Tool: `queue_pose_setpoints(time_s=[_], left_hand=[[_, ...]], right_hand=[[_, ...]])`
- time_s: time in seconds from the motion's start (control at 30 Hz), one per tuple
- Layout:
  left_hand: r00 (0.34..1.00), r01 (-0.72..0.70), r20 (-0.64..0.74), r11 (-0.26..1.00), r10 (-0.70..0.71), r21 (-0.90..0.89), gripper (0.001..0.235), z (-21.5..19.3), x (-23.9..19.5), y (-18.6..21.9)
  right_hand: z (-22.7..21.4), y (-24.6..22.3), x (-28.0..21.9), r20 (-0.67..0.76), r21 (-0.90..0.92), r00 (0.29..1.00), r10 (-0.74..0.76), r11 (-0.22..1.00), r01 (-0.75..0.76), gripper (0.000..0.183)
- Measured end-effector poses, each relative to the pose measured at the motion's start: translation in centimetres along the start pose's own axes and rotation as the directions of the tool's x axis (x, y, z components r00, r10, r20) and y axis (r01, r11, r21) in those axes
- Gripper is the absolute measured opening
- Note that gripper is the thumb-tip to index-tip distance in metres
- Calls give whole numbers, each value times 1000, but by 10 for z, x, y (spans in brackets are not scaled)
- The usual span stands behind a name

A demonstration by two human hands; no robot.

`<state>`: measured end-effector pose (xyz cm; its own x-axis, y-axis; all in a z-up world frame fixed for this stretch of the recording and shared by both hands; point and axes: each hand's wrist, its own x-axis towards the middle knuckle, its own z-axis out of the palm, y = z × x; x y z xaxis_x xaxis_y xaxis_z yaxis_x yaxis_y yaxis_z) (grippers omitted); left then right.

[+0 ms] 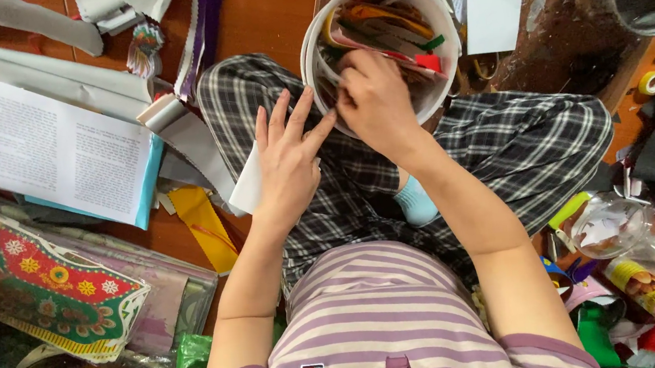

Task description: Cut strips of material and organize them into a bucket while sitting on the floor

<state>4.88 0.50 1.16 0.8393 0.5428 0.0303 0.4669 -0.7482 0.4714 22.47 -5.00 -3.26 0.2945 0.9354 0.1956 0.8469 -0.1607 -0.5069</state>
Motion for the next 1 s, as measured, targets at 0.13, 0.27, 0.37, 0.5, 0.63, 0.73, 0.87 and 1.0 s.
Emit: queue_pose_setpoints(time_s=[0.13, 0.27, 0.37, 0.5, 0.63, 0.73, 0.87, 1.0], left_hand=[[1000, 8, -12, 1000, -8, -8, 43, 0, 0, 2], [999, 29, -45, 999, -31, -25, 34, 7, 2, 2], [982, 23, -184, 991, -48, -134, 27, 14, 3, 5], [955, 27, -245, 872, -166, -489, 25, 3, -3, 17], [956, 92, -174, 806, -236, -585, 24, 2, -15, 15], [958, 105, -157, 803, -240, -586, 22, 2, -24, 7], [965, 140, -97, 787, -245, -601, 21, 1, -34, 4], [969, 196, 0, 773, -246, -603, 21, -8, -37, 7]], right_hand=[[-68, 0, -10, -18, 326, 987, 159, 934, -144, 5], [-97, 23, -34, -16, 587, 901, 434, 734, -343, 5], [-107, 27, -43, -113, 678, 874, 472, 680, -280, 5], [-114, 5, -47, -262, 707, 821, 507, 680, -194, 9], [-115, 3, -54, -465, 577, 744, 480, 801, -156, 15], [-126, -3, -52, -611, 374, 717, 336, 920, -113, 17], [-140, -5, -40, -660, 249, 737, 145, 968, 32, 16], [-147, -3, -24, -598, 63, 801, -40, 993, 96, 14]])
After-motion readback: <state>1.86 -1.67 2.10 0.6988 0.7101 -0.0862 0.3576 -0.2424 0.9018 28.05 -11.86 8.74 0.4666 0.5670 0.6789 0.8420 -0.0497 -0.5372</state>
